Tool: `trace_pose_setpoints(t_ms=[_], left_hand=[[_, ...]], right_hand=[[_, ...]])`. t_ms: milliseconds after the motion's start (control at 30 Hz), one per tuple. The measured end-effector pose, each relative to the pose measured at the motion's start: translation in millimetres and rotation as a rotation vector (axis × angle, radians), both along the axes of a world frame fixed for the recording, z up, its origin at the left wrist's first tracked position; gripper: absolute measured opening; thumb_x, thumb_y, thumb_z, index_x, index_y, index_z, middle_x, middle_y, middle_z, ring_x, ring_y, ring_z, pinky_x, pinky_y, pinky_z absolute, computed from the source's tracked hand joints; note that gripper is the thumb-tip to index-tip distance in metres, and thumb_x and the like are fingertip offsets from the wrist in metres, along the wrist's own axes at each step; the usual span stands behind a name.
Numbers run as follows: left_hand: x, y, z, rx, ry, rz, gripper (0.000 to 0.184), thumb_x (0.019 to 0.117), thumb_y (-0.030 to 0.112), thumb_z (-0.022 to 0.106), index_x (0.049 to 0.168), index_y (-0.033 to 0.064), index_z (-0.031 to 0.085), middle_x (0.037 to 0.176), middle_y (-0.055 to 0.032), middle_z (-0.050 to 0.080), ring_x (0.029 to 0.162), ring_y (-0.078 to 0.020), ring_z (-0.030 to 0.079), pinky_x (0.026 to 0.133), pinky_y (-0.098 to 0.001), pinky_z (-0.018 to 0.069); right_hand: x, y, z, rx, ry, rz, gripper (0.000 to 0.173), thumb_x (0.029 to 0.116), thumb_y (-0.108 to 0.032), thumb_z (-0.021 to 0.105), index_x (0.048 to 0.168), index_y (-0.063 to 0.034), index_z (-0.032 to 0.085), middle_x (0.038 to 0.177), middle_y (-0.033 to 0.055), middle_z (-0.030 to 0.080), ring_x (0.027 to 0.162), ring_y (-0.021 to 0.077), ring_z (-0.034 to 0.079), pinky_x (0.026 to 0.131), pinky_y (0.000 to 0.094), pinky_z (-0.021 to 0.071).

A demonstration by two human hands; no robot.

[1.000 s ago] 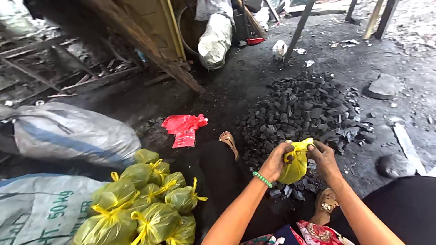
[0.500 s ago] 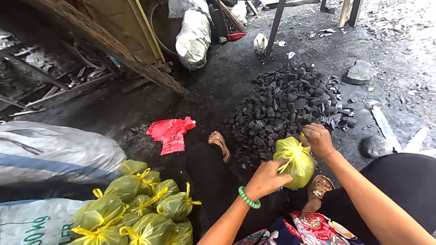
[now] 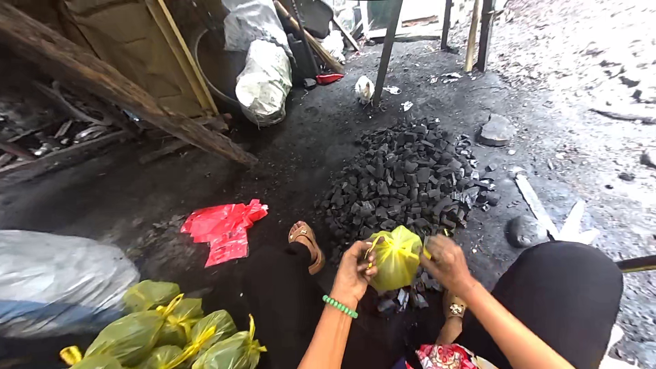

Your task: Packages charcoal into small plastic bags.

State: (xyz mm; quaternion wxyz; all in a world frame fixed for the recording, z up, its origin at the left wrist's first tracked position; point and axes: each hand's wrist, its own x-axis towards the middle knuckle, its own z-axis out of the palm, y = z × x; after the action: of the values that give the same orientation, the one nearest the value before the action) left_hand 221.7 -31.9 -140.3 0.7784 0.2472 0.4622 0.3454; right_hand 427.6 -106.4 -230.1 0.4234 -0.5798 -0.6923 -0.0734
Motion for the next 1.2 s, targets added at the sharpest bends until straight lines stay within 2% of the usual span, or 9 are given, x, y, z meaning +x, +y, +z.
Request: trace_pose_setpoints(t_ms=[133, 233, 367, 467, 600, 800, 1033, 1133, 1200], left_hand=[[19, 0, 2, 0.511, 0.328, -0.354, 0.028, 0.106, 0.014, 0.046, 0.119, 0.001, 0.066, 0.086, 0.0, 0.065, 0.055, -0.0007, 0.042, 0.05, -0.0177, 0.0358], [19, -3, 1, 0.677, 0.451, -0.429, 0.034, 0.1085, 0.026, 0.045, 0.114, 0.0028, 0.07, 0.083, 0.0008, 0.062, 0.065, -0.0043, 0.052, 0.061, -0.0232, 0.0443], [23, -10, 1, 0.74, 0.391, -0.379, 0.022, 0.1017, 0.018, 0.059, 0.109, 0.0006, 0.071, 0.102, -0.0059, 0.068, 0.09, -0.011, 0.063, 0.083, -0.0317, 0.0525], [30, -17, -3, 0.66, 0.267, -0.287, 0.013, 0.1008, 0.009, 0.059, 0.101, 0.0006, 0.069, 0.091, -0.0004, 0.068, 0.082, -0.0039, 0.062, 0.075, -0.0226, 0.0505], [26, -19, -9, 0.687, 0.224, -0.312, 0.014, 0.0986, 0.01, 0.058, 0.097, 0.0013, 0.069, 0.093, -0.0002, 0.066, 0.084, -0.0035, 0.062, 0.077, -0.0222, 0.0522], [23, -9, 4, 0.853, 0.618, -0.48, 0.024, 0.1003, 0.02, 0.062, 0.099, -0.0013, 0.073, 0.097, -0.0101, 0.068, 0.091, -0.0151, 0.064, 0.087, -0.0349, 0.0511], [30, -25, -3, 1.273, 0.877, -0.543, 0.031, 0.1017, 0.025, 0.06, 0.109, -0.0022, 0.074, 0.104, -0.0202, 0.07, 0.098, -0.0343, 0.07, 0.089, -0.0503, 0.054], [33, -23, 1, 0.903, 0.602, -0.624, 0.028, 0.104, 0.019, 0.057, 0.107, -0.0052, 0.072, 0.103, -0.013, 0.067, 0.096, -0.0198, 0.064, 0.091, -0.0369, 0.0512], [34, -24, -2, 0.537, 0.304, -0.501, 0.02, 0.1054, 0.012, 0.052, 0.1, -0.0013, 0.066, 0.082, -0.0006, 0.062, 0.071, -0.005, 0.057, 0.07, -0.0222, 0.0499]], right_hand=[[-45, -2, 20, 0.202, -0.1, 0.093, 0.029, 0.0939, -0.022, 0.065, 0.069, -0.0083, 0.062, 0.071, 0.0064, 0.063, 0.071, 0.0227, 0.065, 0.068, 0.035, 0.0555], [-39, 16, 49, 0.227, 0.054, 0.095, 0.036, 0.0978, -0.025, 0.063, 0.069, -0.0034, 0.065, 0.072, 0.0095, 0.065, 0.07, 0.0229, 0.066, 0.067, 0.0364, 0.0572], [-17, 24, 61, -0.093, 0.493, 0.094, 0.032, 0.0999, -0.02, 0.06, 0.079, 0.002, 0.071, 0.075, 0.0057, 0.063, 0.072, 0.0131, 0.061, 0.069, 0.0307, 0.0533], [-18, 7, 60, -0.415, 0.875, 0.144, 0.022, 0.1015, -0.017, 0.058, 0.09, -0.0027, 0.071, 0.078, -0.0022, 0.068, 0.07, 0.0024, 0.064, 0.069, 0.0227, 0.0556], [-19, -12, 50, -0.396, 0.747, 0.247, 0.016, 0.0881, -0.013, 0.073, 0.096, -0.0008, 0.078, 0.097, 0.0039, 0.07, 0.09, 0.0003, 0.065, 0.083, 0.0165, 0.0547], [-24, -10, 28, -0.014, 0.38, 0.17, 0.014, 0.0944, -0.012, 0.066, 0.092, -0.0014, 0.076, 0.126, 0.0221, 0.065, 0.102, 0.0166, 0.071, 0.089, 0.0274, 0.0593], [-2, -9, 31, -0.366, 0.689, 0.25, 0.016, 0.0945, -0.007, 0.06, 0.101, 0.0014, 0.072, 0.101, 0.0057, 0.072, 0.094, 0.0055, 0.068, 0.088, 0.0242, 0.0565], [-3, -10, 24, -0.254, 0.553, 0.252, 0.018, 0.0927, -0.001, 0.058, 0.098, 0.0029, 0.075, 0.108, 0.0127, 0.074, 0.104, 0.0143, 0.07, 0.094, 0.0301, 0.0571], [-10, -17, 24, -0.21, 0.523, 0.192, 0.016, 0.0899, -0.002, 0.064, 0.098, 0.002, 0.076, 0.1, 0.0117, 0.075, 0.095, 0.0142, 0.072, 0.089, 0.0303, 0.0589]])
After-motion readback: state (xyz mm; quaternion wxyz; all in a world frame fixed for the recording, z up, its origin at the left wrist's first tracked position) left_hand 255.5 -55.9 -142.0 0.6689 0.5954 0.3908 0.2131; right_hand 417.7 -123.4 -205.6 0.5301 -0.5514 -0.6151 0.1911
